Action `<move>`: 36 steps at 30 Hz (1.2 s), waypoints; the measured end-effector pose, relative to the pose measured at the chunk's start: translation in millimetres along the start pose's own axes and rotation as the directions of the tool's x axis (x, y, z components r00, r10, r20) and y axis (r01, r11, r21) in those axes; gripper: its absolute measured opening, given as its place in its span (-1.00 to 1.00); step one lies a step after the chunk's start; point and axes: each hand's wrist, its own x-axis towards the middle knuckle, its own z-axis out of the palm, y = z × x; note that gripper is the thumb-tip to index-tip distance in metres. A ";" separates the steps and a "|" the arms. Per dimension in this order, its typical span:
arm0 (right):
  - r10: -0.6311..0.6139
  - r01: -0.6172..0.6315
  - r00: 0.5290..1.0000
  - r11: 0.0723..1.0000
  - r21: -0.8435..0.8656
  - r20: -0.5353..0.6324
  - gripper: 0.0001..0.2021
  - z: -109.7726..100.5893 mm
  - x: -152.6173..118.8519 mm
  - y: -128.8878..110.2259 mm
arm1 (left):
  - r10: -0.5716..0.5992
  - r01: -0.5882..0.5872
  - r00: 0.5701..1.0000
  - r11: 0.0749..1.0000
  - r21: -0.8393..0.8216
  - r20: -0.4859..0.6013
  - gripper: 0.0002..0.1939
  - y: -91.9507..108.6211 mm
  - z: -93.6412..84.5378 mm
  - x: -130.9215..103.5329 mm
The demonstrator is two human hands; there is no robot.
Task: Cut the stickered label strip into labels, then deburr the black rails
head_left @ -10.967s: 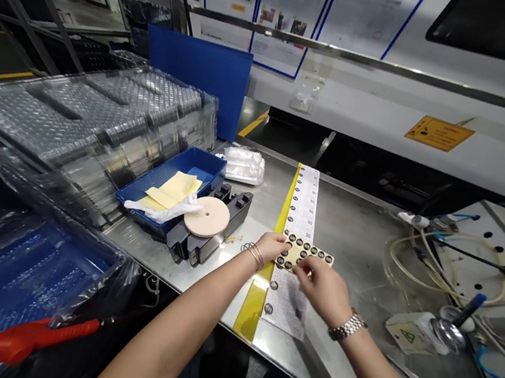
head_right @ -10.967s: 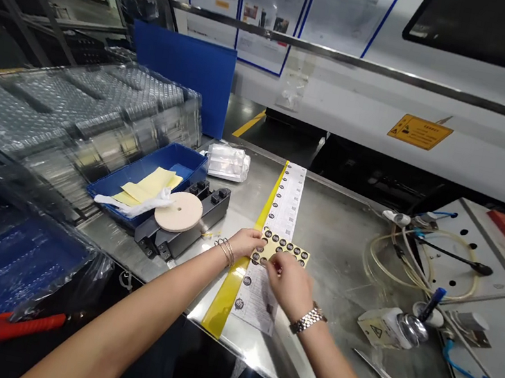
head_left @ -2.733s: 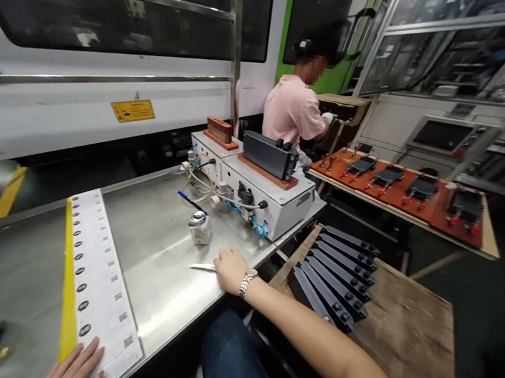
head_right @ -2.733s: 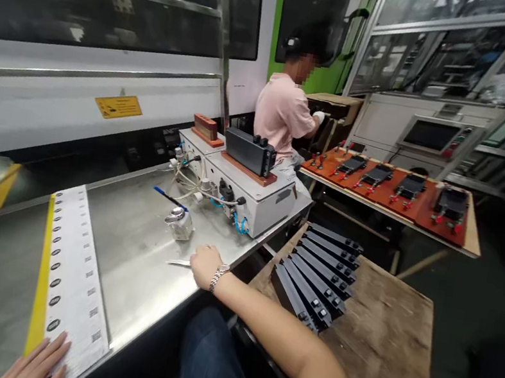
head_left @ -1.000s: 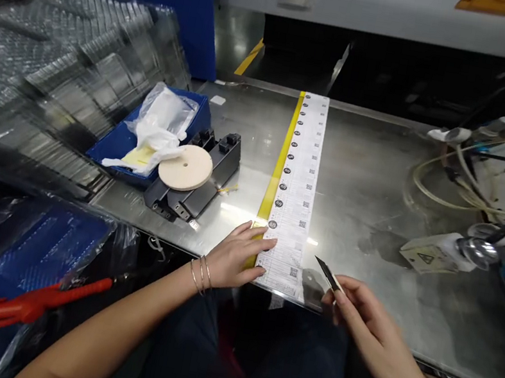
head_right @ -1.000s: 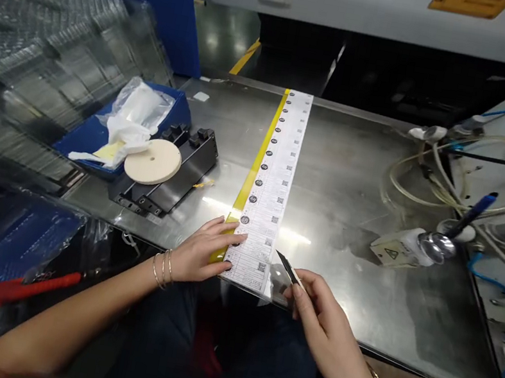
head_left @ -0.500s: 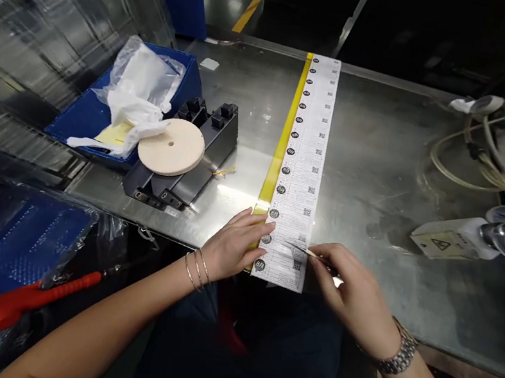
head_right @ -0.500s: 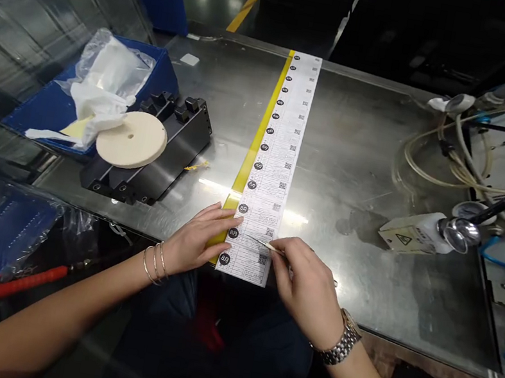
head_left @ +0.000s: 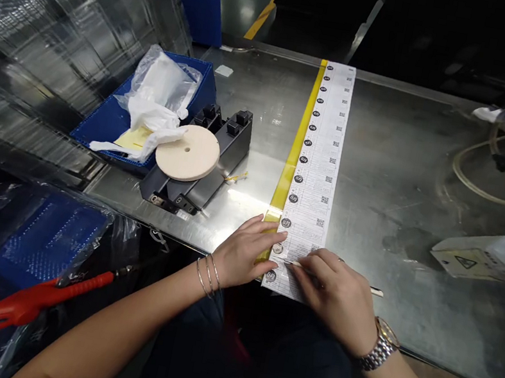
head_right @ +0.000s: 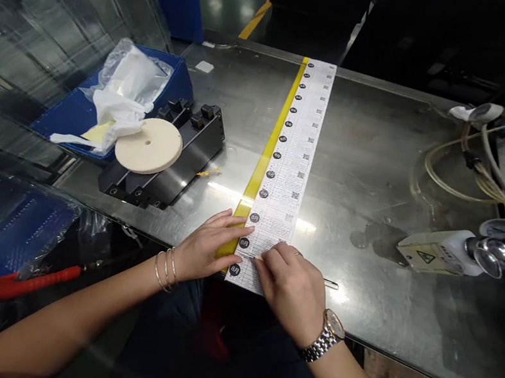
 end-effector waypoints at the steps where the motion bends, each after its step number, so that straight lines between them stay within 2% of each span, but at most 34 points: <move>1: 0.002 -0.002 1.000 1.000 -0.003 0.006 -0.75 0.9 0.6 -0.1 | -0.002 0.002 1.000 1.000 -0.002 0.000 -0.49 0.2 -0.3 0.1; 16: -0.003 0.005 0.996 0.999 -0.033 0.085 -0.73 5.1 3.2 0.7 | 0.002 -0.002 1.000 0.999 0.039 0.012 -0.51 3.2 -1.7 0.8; 21: -0.019 0.024 0.997 0.998 -0.060 0.078 -0.72 2.9 2.0 3.2 | 0.005 -0.005 1.000 0.999 0.032 0.000 -0.50 2.4 -1.0 0.3; 36: -0.013 0.021 0.998 0.992 -0.126 0.067 -0.76 -17.4 -24.4 32.0 | 0.010 -0.010 1.000 0.999 0.035 -0.004 -0.50 3.1 -3.7 2.1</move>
